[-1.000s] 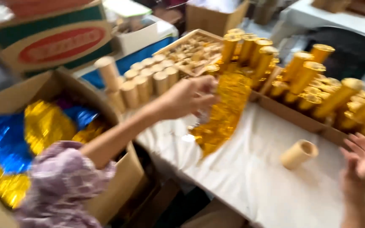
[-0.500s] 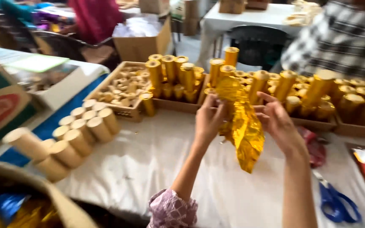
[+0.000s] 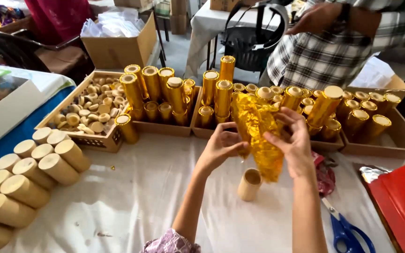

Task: Wrapping small cardboard or wooden tubes in gold foil and applying caps.

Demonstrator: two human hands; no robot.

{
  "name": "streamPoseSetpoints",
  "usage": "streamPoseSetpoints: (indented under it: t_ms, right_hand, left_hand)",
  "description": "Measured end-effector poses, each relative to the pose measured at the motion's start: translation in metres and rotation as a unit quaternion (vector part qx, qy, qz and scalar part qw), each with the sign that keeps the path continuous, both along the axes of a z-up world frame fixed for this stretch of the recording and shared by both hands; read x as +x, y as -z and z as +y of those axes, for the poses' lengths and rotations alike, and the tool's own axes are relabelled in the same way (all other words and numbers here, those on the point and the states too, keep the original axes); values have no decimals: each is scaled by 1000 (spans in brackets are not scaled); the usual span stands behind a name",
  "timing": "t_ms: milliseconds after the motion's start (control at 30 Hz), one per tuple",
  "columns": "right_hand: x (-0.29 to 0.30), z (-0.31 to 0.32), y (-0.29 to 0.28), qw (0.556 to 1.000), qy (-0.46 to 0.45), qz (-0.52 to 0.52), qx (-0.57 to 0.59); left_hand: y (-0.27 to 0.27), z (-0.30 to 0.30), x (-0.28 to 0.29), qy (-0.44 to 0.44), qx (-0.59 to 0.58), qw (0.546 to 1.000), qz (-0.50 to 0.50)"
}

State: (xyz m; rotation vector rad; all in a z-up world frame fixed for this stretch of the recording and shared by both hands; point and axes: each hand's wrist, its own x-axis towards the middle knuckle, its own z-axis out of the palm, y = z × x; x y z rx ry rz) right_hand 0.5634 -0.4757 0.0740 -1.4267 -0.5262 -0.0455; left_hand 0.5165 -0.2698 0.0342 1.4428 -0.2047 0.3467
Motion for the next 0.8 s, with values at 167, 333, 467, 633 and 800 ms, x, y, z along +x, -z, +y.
streamPoseSetpoints:
  t_ms: [167, 333, 467, 633, 800]
  right_hand:
    - [4, -14, 0, 998, 30, -14, 57]
    - [0, -21, -7, 994, 89, 5, 65]
    - [12, -22, 4, 994, 79, -37, 67]
    - [17, -21, 13, 987, 118, -54, 100]
    - [16, -16, 13, 983, 141, -65, 94]
  left_hand:
    - [-1, 2, -5, -4, 34, 999, 25]
    - [-9, 11, -10, -11, 15, 999, 27]
    - [0, 10, -1, -53, 17, 998, 6]
    - [4, -1, -7, -64, 163, 980, -90]
    - [-11, -10, -16, -79, 153, 985, -2]
